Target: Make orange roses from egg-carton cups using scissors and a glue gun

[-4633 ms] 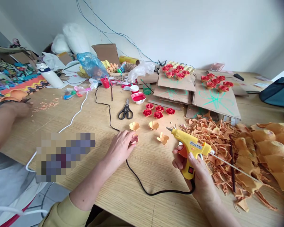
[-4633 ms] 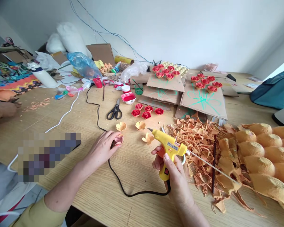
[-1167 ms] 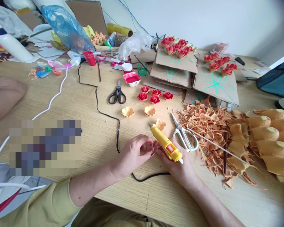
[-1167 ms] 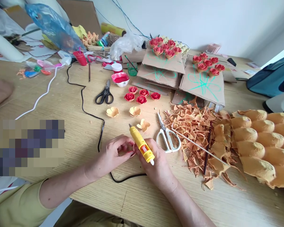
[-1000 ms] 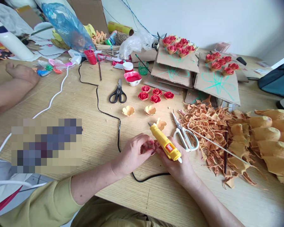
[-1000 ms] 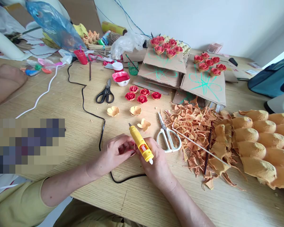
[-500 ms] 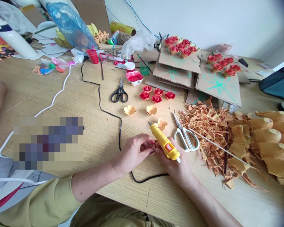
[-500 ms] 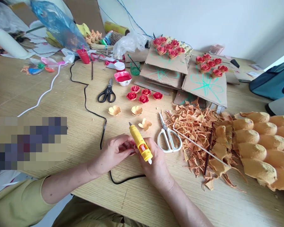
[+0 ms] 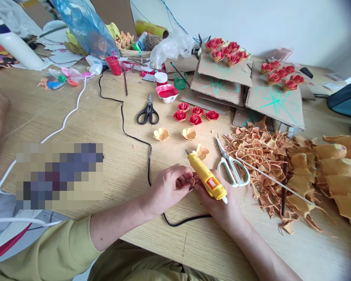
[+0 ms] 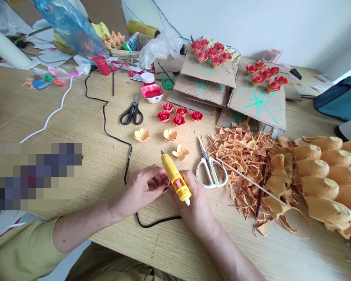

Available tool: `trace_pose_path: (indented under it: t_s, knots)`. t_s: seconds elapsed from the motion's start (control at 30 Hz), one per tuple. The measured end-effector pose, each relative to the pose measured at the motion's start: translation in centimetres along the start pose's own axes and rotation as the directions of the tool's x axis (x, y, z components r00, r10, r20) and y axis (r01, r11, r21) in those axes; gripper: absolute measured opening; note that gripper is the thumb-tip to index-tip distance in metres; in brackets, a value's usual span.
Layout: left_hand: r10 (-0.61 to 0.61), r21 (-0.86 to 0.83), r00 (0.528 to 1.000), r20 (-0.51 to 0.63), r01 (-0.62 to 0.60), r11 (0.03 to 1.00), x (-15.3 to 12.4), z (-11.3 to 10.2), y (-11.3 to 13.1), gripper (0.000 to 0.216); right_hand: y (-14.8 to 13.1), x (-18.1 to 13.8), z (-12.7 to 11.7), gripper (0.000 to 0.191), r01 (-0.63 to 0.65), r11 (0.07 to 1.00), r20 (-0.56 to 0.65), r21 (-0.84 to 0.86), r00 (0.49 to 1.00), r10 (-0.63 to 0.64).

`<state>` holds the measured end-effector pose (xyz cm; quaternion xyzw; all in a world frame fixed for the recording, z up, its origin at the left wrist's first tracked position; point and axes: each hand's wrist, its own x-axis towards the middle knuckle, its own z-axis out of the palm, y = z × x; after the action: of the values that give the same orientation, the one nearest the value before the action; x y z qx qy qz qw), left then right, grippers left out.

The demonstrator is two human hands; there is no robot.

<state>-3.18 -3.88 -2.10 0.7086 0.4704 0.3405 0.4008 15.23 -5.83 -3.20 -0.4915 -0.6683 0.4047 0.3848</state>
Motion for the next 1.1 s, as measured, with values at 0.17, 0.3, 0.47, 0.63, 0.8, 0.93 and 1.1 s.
trace_pose_path:
  t_s: [0.17, 0.3, 0.47, 0.63, 0.8, 0.93, 1.1]
  knots:
    - [0.124, 0.129, 0.989, -0.083, -0.112, 0.985, 0.3, 0.0, 1.1, 0.017, -1.0, 0.0, -0.6, 0.013, 0.047, 0.999, -0.090, -0.020, 0.995, -0.048]
    - [0.147, 0.153, 0.982, -0.115, -0.128, 0.980, 0.6, -0.1, 2.1, 0.019, -1.7, 0.0, -1.1, 0.009, 0.034, 0.993, -0.129, -0.116, 0.990, -0.049]
    - [0.136, 0.158, 0.985, -0.109, -0.118, 0.980, 0.8, -0.4, 2.5, 0.019, -2.2, -0.1, -1.3, 0.010, 0.003, 0.988, -0.109, -0.155, 0.994, -0.020]
    - [0.130, 0.199, 0.989, -0.074, -0.114, 0.973, 0.7, -0.6, 1.9, 0.019, -2.2, 0.0, -1.0, 0.006, -0.021, 0.999, -0.068, -0.034, 0.998, 0.019]
    - [0.146, 0.286, 0.989, -0.026, -0.132, 0.949, -0.1, -0.7, 1.0, 0.020, -1.1, -0.2, -0.3, 0.020, 0.000, 1.000, 0.001, -0.030, 1.000, 0.000]
    - [0.101, 0.280, 0.995, -0.004, -0.096, 0.955, -0.3, -0.7, 0.6, 0.020, -0.5, -0.4, 0.0, 0.026, 0.014, 0.998, 0.027, -0.067, 1.000, -0.012]
    - [0.063, 0.170, 0.998, -0.001, -0.061, 0.984, -0.1, -0.5, 0.3, 0.021, -0.6, -0.3, 0.0, 0.024, 0.016, 0.997, 0.016, -0.079, 1.000, -0.014]
